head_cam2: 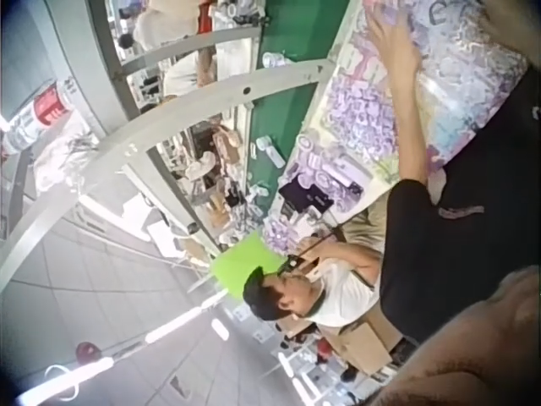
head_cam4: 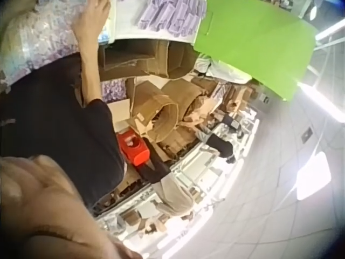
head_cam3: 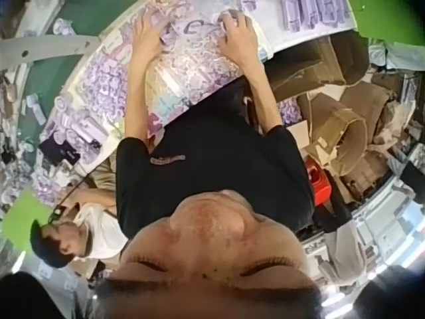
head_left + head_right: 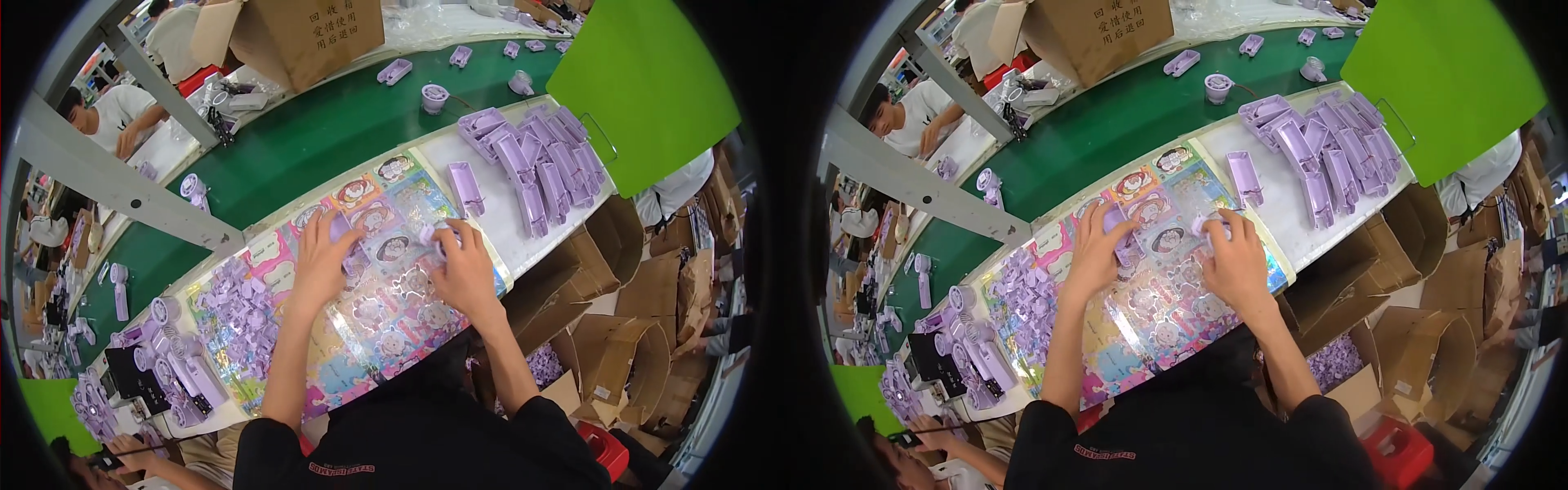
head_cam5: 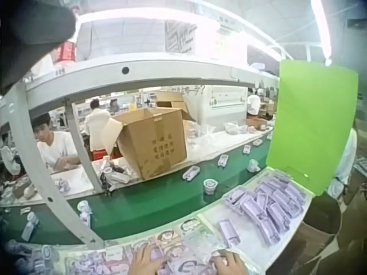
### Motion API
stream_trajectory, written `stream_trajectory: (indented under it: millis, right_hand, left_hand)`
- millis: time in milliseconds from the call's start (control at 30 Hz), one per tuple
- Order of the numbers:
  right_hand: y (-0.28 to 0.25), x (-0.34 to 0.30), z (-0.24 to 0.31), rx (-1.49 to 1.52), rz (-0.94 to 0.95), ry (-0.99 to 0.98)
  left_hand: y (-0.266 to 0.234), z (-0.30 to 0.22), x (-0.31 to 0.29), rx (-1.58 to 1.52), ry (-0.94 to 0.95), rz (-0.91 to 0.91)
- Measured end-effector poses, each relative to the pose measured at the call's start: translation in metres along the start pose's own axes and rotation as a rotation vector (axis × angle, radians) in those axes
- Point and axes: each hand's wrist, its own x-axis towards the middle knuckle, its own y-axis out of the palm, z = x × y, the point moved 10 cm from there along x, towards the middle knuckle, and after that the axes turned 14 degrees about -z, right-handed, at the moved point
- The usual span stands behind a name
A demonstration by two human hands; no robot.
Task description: The person assembles handheld fans by hand, applying stickers to fan components and joining housing parts together.
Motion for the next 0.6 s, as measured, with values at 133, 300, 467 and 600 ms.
stream_trajectory:
  millis: [133, 300, 467, 600]
  right_hand:
    - [-0.009, -0.013, -0.008, 0.058, 0.051, -0.025]
    - [0.0, -0.016, -0.007, 0.323, 0.16, 0.147]
    - [-0.006, 0.0, 0.018, 0.387, 0.025, 0.014]
    - [0.01, 0.009, 0.047, 0.481, 0.085, -0.037]
  left_hand:
    - [0.007, -0.004, 0.02, -0.069, 0.052, 0.015]
    - [0.016, 0.0, 0.011, -0.247, -0.145, 0.102]
    - [0.01, -0.005, 0.006, -0.296, -0.129, 0.093]
    - [0.015, 0.002, -0.001, -0.416, -0.248, 0.246]
